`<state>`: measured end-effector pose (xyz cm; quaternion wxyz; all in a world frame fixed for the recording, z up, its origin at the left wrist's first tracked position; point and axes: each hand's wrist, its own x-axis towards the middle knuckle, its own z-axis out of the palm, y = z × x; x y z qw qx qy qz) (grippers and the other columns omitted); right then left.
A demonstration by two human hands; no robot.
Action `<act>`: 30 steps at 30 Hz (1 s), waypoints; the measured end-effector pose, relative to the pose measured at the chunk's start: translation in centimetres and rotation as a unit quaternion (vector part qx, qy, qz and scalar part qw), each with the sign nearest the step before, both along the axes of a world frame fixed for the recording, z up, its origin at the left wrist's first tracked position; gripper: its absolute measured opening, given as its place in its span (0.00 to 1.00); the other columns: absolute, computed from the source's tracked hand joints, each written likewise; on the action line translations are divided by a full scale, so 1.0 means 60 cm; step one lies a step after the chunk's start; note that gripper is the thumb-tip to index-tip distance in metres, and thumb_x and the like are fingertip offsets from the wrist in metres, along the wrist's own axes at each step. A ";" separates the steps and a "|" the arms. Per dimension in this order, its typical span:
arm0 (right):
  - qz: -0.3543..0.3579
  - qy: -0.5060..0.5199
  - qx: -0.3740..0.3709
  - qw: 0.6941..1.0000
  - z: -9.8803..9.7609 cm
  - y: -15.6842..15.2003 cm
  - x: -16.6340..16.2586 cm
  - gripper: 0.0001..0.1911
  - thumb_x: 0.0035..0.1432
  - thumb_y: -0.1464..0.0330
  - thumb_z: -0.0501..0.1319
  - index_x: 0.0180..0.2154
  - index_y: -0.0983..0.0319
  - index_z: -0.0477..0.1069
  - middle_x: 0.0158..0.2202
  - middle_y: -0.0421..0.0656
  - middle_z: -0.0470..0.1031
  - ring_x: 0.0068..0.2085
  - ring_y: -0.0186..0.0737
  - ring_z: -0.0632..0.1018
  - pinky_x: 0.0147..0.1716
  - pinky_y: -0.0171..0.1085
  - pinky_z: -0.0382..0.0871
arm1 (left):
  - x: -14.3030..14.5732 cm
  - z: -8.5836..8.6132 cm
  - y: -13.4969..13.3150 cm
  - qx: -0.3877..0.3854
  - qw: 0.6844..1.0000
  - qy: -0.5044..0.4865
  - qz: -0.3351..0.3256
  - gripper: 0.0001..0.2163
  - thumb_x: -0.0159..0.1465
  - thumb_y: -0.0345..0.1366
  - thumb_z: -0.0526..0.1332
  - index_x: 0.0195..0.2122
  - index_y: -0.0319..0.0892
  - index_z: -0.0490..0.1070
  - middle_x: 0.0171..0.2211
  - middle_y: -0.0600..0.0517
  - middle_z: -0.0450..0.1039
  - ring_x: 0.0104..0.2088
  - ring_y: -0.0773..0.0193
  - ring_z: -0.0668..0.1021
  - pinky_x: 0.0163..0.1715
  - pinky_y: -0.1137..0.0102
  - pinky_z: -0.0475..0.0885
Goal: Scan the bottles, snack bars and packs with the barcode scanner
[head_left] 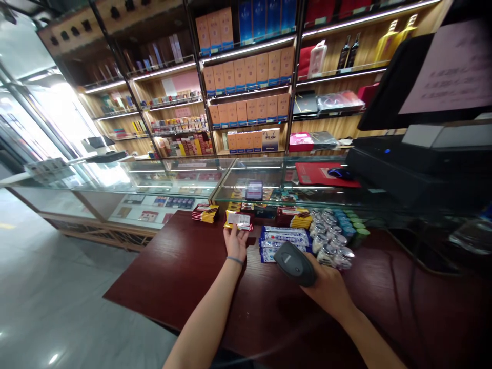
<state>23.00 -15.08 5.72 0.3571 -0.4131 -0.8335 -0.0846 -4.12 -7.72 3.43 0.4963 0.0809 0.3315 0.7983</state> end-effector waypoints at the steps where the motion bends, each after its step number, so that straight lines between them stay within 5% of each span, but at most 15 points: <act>1: 0.001 0.000 0.011 1.000 0.000 0.001 0.001 0.18 0.57 0.69 0.56 0.50 0.61 0.69 0.24 0.39 0.80 0.23 0.44 0.82 0.22 0.37 0.68 | -0.002 0.002 0.001 -0.001 1.000 0.007 0.005 0.13 0.67 0.34 0.67 0.47 0.50 0.64 0.46 0.50 0.79 0.40 0.62 0.85 0.45 0.61 0.80; 8: 0.020 0.016 0.046 0.999 -0.009 0.010 0.011 0.21 0.60 0.68 0.57 0.54 0.65 0.68 0.26 0.40 0.81 0.23 0.44 0.82 0.23 0.36 0.71 | -0.065 0.026 0.022 -0.006 0.987 0.117 0.106 0.16 0.64 0.40 0.69 0.47 0.50 0.64 0.43 0.53 0.75 0.36 0.64 0.83 0.39 0.65 0.79; 12: 0.013 0.017 0.027 0.999 -0.028 0.018 0.022 0.22 0.58 0.68 0.58 0.55 0.62 0.70 0.28 0.41 0.82 0.25 0.45 0.83 0.24 0.36 0.72 | -0.156 0.048 0.026 -0.048 0.940 0.275 0.198 0.13 0.64 0.39 0.68 0.47 0.48 0.68 0.40 0.54 0.73 0.35 0.66 0.79 0.37 0.70 0.76; 16: 0.022 0.002 0.015 1.000 -0.047 0.030 0.036 0.22 0.57 0.69 0.60 0.55 0.61 0.71 0.28 0.41 0.83 0.26 0.46 0.83 0.24 0.35 0.72 | -0.251 0.076 0.011 -0.085 0.829 0.503 0.229 0.08 0.64 0.32 0.65 0.44 0.47 0.75 0.41 0.50 0.77 0.41 0.59 0.80 0.46 0.68 0.74; 23: -0.032 0.034 -0.011 0.999 -0.042 0.015 0.024 0.22 0.58 0.68 0.59 0.54 0.62 0.71 0.30 0.46 0.83 0.28 0.50 0.84 0.28 0.39 0.73 | -0.317 0.098 -0.011 -0.116 0.548 0.825 0.077 0.12 0.67 0.28 0.62 0.44 0.54 0.80 0.51 0.49 0.79 0.49 0.53 0.80 0.51 0.65 0.72; 26: -0.036 0.036 -0.010 0.999 -0.035 0.007 0.016 0.21 0.59 0.67 0.57 0.54 0.62 0.71 0.29 0.45 0.82 0.28 0.50 0.84 0.28 0.40 0.72 | -0.327 0.093 0.002 -0.088 0.501 0.860 0.045 0.11 0.66 0.28 0.63 0.41 0.53 0.81 0.47 0.47 0.80 0.49 0.54 0.80 0.55 0.66 0.71; 30: -0.034 0.040 -0.006 0.999 -0.029 0.005 0.014 0.20 0.59 0.68 0.57 0.53 0.60 0.70 0.28 0.43 0.81 0.27 0.49 0.83 0.28 0.40 0.71 | -0.345 0.082 0.025 -0.053 0.478 0.877 -0.001 0.12 0.69 0.30 0.61 0.47 0.55 0.81 0.47 0.49 0.79 0.50 0.57 0.80 0.57 0.67 0.71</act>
